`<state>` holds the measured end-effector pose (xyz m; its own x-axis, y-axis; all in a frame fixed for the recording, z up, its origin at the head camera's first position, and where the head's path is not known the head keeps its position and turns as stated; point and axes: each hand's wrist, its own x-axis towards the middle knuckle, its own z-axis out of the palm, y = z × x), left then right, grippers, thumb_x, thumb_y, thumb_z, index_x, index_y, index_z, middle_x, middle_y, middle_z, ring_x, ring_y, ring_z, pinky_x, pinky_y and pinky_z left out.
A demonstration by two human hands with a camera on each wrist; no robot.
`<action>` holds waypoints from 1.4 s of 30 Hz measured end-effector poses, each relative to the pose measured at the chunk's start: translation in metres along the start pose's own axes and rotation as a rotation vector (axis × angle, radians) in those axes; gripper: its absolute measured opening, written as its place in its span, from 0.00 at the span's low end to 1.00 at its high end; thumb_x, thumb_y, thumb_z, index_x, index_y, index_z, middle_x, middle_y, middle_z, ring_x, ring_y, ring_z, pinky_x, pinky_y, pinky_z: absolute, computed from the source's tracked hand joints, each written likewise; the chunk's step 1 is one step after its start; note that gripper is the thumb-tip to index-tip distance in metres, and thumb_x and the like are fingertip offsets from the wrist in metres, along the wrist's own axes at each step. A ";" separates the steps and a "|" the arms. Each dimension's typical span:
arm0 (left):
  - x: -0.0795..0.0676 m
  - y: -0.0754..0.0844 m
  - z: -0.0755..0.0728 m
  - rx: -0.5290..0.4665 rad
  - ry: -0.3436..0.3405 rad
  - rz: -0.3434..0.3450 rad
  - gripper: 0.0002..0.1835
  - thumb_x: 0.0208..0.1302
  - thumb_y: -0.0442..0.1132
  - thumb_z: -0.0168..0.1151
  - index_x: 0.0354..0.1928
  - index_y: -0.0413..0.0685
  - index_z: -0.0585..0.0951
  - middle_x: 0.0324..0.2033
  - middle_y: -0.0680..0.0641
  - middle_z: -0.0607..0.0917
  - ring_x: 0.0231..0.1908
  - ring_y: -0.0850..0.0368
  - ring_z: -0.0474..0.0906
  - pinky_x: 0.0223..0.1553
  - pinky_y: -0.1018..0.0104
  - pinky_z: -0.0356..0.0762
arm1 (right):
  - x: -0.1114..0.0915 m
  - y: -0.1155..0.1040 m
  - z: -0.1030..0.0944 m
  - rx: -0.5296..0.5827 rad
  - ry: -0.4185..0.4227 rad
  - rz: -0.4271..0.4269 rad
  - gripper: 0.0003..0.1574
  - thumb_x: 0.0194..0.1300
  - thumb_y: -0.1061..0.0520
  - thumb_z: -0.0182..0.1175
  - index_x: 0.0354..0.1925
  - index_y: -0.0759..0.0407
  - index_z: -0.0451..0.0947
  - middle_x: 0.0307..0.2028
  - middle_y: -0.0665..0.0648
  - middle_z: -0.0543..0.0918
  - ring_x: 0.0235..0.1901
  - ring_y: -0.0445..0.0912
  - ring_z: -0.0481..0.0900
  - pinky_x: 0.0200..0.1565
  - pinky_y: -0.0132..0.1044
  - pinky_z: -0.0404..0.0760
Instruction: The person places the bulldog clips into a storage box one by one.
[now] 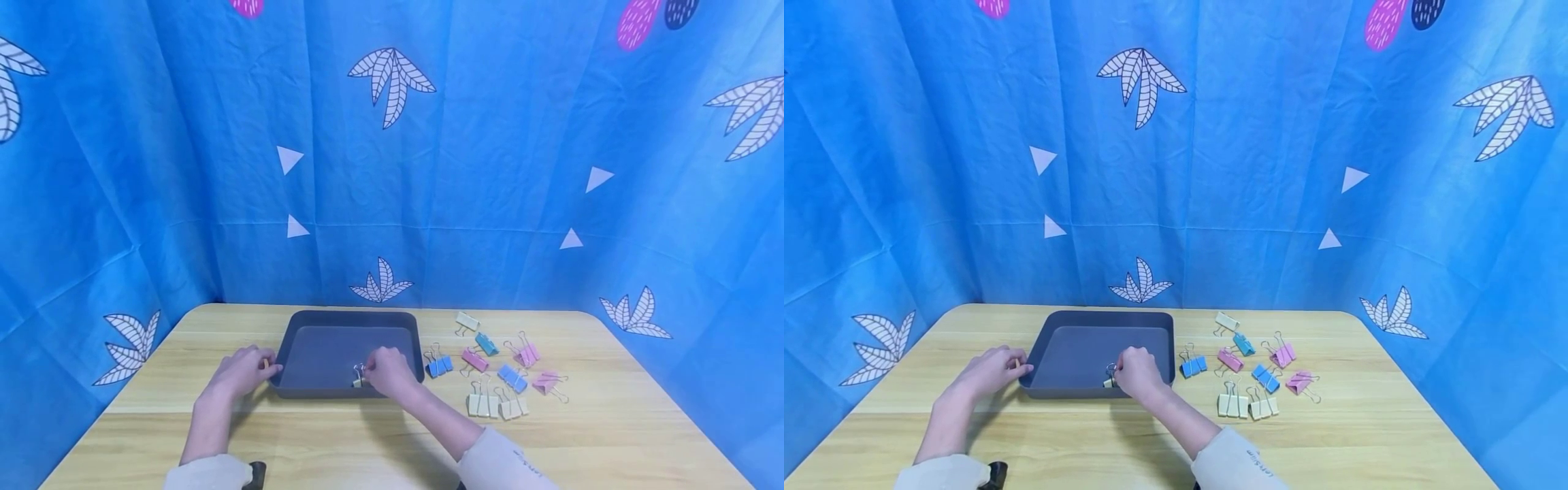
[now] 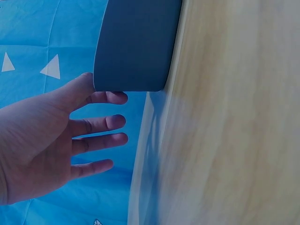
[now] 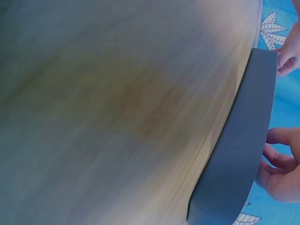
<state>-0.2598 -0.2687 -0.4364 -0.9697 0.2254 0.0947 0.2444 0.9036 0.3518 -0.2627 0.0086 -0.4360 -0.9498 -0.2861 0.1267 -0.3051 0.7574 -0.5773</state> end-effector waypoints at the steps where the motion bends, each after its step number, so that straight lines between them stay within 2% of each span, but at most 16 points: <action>1: 0.000 0.000 0.000 -0.002 -0.002 -0.003 0.08 0.62 0.44 0.59 0.35 0.47 0.80 0.28 0.52 0.74 0.30 0.54 0.70 0.34 0.50 0.66 | 0.000 0.000 -0.001 0.001 0.003 -0.005 0.01 0.55 0.65 0.62 0.28 0.62 0.81 0.25 0.53 0.81 0.18 0.41 0.74 0.22 0.30 0.74; 8: 0.001 -0.001 0.000 -0.011 -0.008 -0.010 0.09 0.62 0.45 0.59 0.36 0.47 0.80 0.29 0.52 0.74 0.31 0.53 0.69 0.34 0.50 0.66 | 0.000 0.003 -0.006 0.035 0.007 -0.027 0.03 0.54 0.66 0.62 0.25 0.60 0.80 0.20 0.49 0.79 0.17 0.39 0.73 0.22 0.30 0.74; 15: 0.001 -0.002 0.000 -0.008 -0.004 -0.002 0.08 0.62 0.45 0.59 0.35 0.48 0.80 0.28 0.52 0.74 0.31 0.54 0.70 0.33 0.51 0.67 | -0.002 0.004 -0.017 0.038 0.018 -0.059 0.04 0.54 0.66 0.60 0.26 0.60 0.80 0.22 0.50 0.80 0.17 0.38 0.72 0.23 0.29 0.74; 21: 0.000 -0.002 0.000 -0.003 -0.002 0.000 0.08 0.62 0.45 0.59 0.35 0.48 0.80 0.28 0.52 0.74 0.30 0.54 0.70 0.32 0.52 0.67 | -0.007 0.004 -0.029 0.085 0.046 -0.091 0.04 0.53 0.66 0.60 0.25 0.60 0.79 0.21 0.50 0.79 0.17 0.39 0.73 0.23 0.30 0.74; 27: 0.001 -0.002 0.000 0.000 0.000 -0.001 0.09 0.62 0.45 0.59 0.36 0.48 0.80 0.28 0.52 0.74 0.30 0.54 0.70 0.33 0.51 0.67 | -0.015 0.009 -0.041 0.115 0.063 -0.074 0.02 0.55 0.64 0.61 0.28 0.64 0.79 0.24 0.51 0.80 0.23 0.41 0.76 0.27 0.33 0.76; 30: 0.002 -0.002 0.001 -0.001 -0.001 -0.001 0.08 0.62 0.45 0.59 0.35 0.48 0.80 0.28 0.52 0.74 0.30 0.55 0.70 0.32 0.52 0.67 | -0.021 0.012 -0.050 0.106 0.076 -0.058 0.01 0.55 0.63 0.62 0.29 0.62 0.79 0.25 0.50 0.80 0.26 0.42 0.76 0.30 0.34 0.76; 32: 0.001 -0.002 0.001 -0.003 -0.001 -0.002 0.08 0.62 0.45 0.59 0.36 0.48 0.80 0.28 0.52 0.74 0.30 0.55 0.70 0.32 0.53 0.67 | -0.025 0.014 -0.056 0.121 0.079 -0.041 0.02 0.56 0.63 0.61 0.30 0.61 0.79 0.26 0.50 0.80 0.25 0.43 0.76 0.31 0.36 0.76; 42: 0.001 -0.001 0.001 -0.010 -0.005 -0.002 0.08 0.62 0.44 0.60 0.35 0.48 0.80 0.28 0.52 0.74 0.30 0.55 0.69 0.31 0.54 0.67 | -0.046 0.033 -0.082 0.189 0.215 0.001 0.02 0.57 0.64 0.62 0.29 0.62 0.81 0.30 0.52 0.82 0.28 0.43 0.78 0.30 0.35 0.77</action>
<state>-0.2608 -0.2691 -0.4372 -0.9702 0.2251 0.0893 0.2422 0.9004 0.3614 -0.2349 0.0943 -0.3947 -0.9491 -0.1394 0.2824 -0.3051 0.6286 -0.7154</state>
